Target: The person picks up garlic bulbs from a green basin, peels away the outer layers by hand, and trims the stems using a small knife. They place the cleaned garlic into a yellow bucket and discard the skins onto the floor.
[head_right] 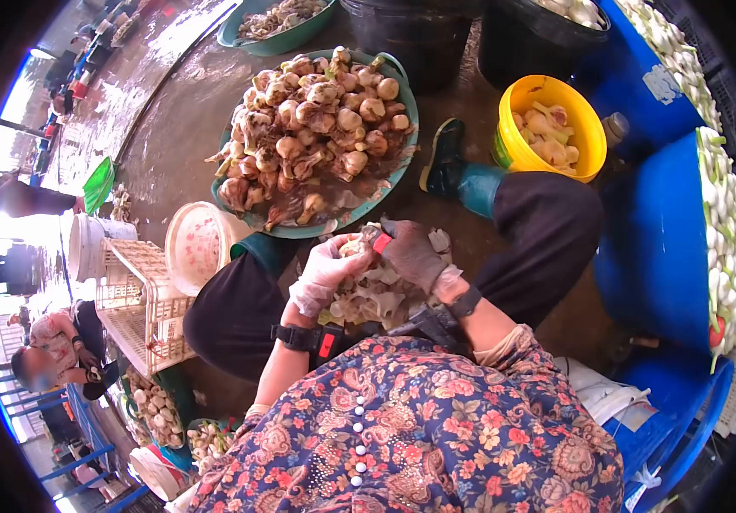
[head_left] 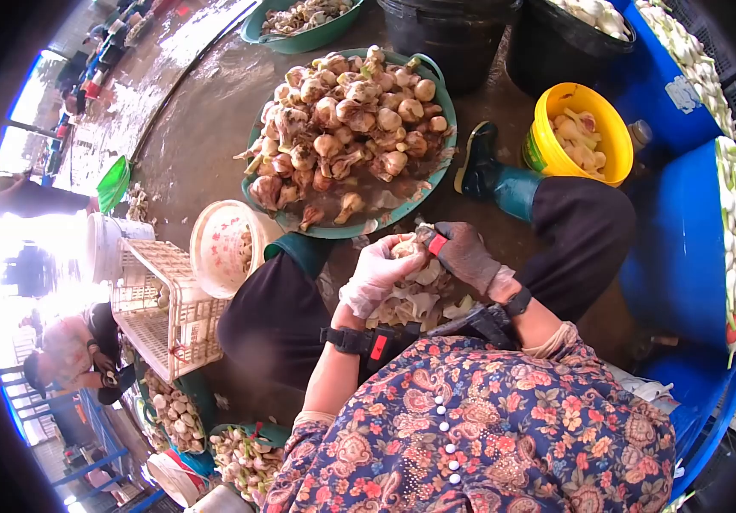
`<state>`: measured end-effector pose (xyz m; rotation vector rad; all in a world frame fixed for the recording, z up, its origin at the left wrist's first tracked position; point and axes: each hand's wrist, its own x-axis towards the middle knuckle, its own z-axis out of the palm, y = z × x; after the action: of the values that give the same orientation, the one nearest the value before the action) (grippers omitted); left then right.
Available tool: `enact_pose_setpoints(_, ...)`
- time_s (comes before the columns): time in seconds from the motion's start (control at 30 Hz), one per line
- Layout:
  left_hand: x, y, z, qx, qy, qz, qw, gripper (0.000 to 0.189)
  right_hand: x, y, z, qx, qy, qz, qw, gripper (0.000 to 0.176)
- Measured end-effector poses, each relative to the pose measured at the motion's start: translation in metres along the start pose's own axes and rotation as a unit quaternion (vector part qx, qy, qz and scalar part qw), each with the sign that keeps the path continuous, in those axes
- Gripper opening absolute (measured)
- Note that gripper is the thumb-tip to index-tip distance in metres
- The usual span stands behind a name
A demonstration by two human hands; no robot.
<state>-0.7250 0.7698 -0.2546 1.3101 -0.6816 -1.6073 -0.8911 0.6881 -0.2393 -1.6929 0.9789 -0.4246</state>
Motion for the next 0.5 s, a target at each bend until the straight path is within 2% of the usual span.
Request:
enact_pose_setpoints(0.07,-0.004,0.007,-0.006,-0.044,-0.042,-0.012,0.998,0.054,0.004,0.012,-0.002,0.064,-0.034,-0.035,0.997,0.019)
enact_pose_setpoints(0.1,-0.005,0.004,-0.011,-0.057,-0.048,-0.011,0.997,0.054,0.002,0.018,0.001,0.171,-0.048,0.021,0.984,0.022)
enact_pose_setpoints(0.17,-0.004,0.004,-0.014,-0.085,-0.062,-0.003,0.994,0.055,0.0,0.022,0.002,0.373,-0.071,0.127,0.916,0.027)
enact_pose_setpoints(0.2,-0.004,0.004,-0.013,-0.085,-0.092,-0.003,0.992,0.06,-0.001,0.031,0.002,0.36,-0.076,0.108,0.924,0.024)
enact_pose_setpoints(0.3,0.001,-0.009,0.002,-0.145,-0.06,0.05,0.986,0.062,-0.008,0.01,-0.005,0.309,-0.076,0.215,0.923,0.034)
enact_pose_setpoints(0.33,0.003,-0.009,0.007,-0.165,-0.053,0.069,0.982,0.062,-0.013,0.017,0.001,0.394,-0.112,0.141,0.901,0.044)
enact_pose_setpoints(0.4,0.004,-0.01,0.019,-0.143,-0.027,0.064,0.987,0.063,-0.011,0.03,0.004,0.529,-0.182,0.191,0.807,0.045)
enact_pose_setpoints(0.47,0.004,-0.009,0.019,-0.132,-0.024,0.048,0.99,0.069,-0.011,0.031,0.01,0.268,-0.139,-0.029,0.953,0.044)
enact_pose_setpoints(0.5,0.003,-0.008,0.017,-0.066,0.004,0.074,0.995,0.071,-0.011,0.032,0.014,0.129,-0.073,-0.116,0.982,0.044)
